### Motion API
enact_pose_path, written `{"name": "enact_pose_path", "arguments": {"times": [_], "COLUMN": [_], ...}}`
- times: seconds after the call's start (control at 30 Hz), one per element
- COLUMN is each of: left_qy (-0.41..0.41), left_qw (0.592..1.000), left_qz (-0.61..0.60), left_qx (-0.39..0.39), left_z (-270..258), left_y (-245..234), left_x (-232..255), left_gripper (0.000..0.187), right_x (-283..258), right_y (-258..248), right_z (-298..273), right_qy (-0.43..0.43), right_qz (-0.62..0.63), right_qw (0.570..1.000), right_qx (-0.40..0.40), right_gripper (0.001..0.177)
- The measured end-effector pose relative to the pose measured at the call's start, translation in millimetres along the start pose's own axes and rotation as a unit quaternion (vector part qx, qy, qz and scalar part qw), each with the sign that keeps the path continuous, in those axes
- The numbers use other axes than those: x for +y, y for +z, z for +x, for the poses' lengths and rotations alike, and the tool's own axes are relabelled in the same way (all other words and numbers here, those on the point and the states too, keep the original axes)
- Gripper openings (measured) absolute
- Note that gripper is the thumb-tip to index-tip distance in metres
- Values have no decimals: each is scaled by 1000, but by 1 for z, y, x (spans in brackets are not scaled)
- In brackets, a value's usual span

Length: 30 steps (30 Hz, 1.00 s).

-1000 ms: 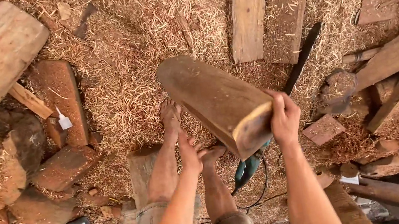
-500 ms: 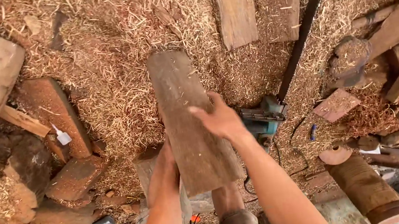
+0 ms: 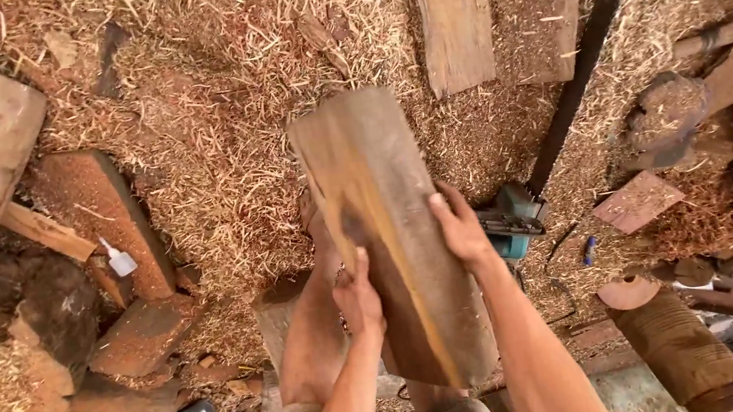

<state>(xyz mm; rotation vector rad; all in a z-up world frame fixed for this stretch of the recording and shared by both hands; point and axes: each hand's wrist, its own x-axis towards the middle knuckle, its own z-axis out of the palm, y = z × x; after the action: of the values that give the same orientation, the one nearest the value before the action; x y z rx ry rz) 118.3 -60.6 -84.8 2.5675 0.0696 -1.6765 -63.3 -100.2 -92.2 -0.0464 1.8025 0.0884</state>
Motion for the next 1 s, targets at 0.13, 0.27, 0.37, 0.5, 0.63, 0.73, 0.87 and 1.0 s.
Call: {"name": "enact_pose_path", "arguments": {"times": [0.13,0.27,0.37,0.5,0.63,0.73,0.87,1.0], "left_qy": [139,218,311,344,315,308,323,316], "left_qw": [986,961,939,905,923,903,840,781], "left_qz": [83,150,110,199,145,246,383,523], "left_qx": [-30,-76,-97,-153,-169,-174,-208,-127], "left_z": [-67,-61,-82,-30,13,15,12,-29], "left_y": [25,86,152,228,262,244,211,155], "left_x": [100,126,167,173,169,176,178,146], "left_gripper": [88,116,88,118,79,96,85,93], "right_x": [-24,-87,-101,-87,-51,-52,-10,103], "right_y": [-36,-104,-147,-154,-116,-99,-88,-42], "right_z": [-17,-16,19,81,106,90,81,53], "right_qy": [-172,-239,-228,-215,-312,-258,-289,-280], "right_qz": [141,186,210,196,-92,-122,7,95], "right_qw": [974,950,942,952,910,942,940,937], "right_qx": [33,76,127,96,256,174,179,185], "right_gripper": [62,86,82,71,52,60,58,51]}}
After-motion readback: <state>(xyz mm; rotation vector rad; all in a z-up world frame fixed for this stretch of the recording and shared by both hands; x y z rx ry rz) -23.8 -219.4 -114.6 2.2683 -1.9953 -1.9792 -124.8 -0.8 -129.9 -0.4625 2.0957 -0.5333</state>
